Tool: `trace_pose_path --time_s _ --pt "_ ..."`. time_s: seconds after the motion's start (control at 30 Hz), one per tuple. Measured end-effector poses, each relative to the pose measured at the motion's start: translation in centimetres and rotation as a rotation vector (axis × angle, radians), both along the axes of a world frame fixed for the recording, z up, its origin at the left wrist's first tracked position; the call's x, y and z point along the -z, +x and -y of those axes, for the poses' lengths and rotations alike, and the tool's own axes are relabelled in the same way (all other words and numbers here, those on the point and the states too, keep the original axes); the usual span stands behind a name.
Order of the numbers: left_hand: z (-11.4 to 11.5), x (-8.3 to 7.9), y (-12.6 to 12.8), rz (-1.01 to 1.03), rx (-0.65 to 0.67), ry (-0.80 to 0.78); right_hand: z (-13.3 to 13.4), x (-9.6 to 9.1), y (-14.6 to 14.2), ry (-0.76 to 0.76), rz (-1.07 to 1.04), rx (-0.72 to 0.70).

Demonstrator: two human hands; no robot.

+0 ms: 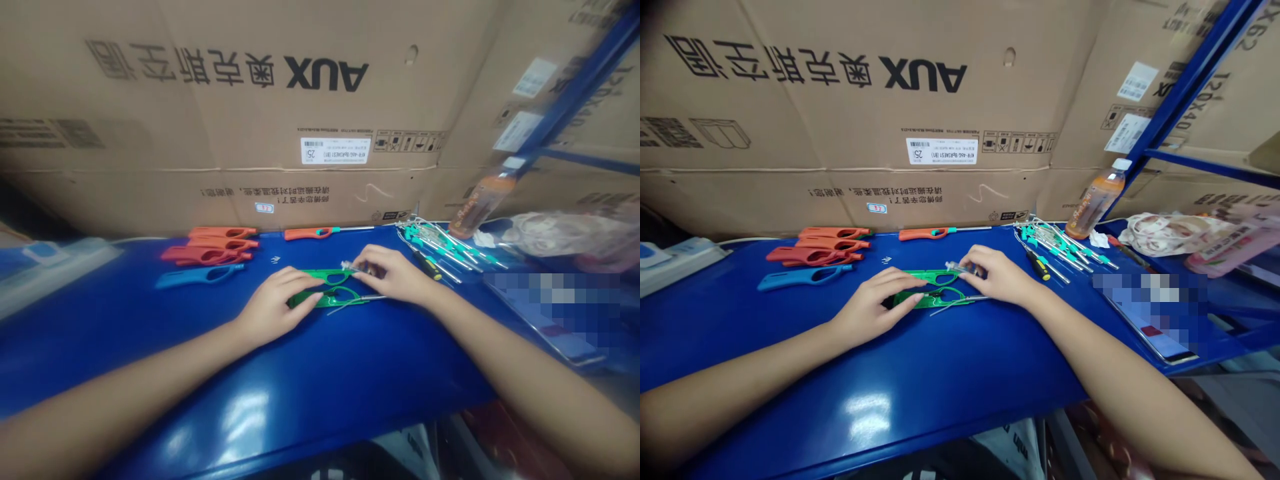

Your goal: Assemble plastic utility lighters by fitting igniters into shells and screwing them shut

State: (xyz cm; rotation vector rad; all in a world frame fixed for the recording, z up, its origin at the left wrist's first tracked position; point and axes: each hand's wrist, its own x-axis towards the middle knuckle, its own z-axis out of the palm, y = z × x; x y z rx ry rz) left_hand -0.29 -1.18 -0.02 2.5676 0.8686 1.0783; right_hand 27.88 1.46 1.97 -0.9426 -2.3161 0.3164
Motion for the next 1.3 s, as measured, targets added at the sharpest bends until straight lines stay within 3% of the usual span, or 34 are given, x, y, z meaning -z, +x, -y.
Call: trace_pose_path --time_s 0.13,0.4,0.67,1.17,1.23,1.3 --pt "0.3 -0.2 0.6 0.181 -0.110 -0.088 2.0 -0.8 -1.7 0.081 0.091 -0.091" --pt "0.8 -0.4 0.9 0.183 -0.072 -0.068 2.9 -0.8 -2.6 0.277 0.270 -0.119" --pt "0.7 -0.2 0.9 0.168 -0.066 -0.111 2.7 -0.7 -2.2 0.273 0.294 -0.126" --pt "0.6 -0.2 0.9 0.150 -0.027 -0.041 3.1 -1.1 -2.5 0.110 0.239 -0.101" --pt "0.5 -0.2 0.8 0.142 -0.025 -0.036 2.8 -1.2 -2.4 0.114 0.240 -0.041" --pt "0.5 -0.2 0.7 0.125 -0.023 -0.036 2.0 -1.3 -1.6 0.131 0.255 0.129"
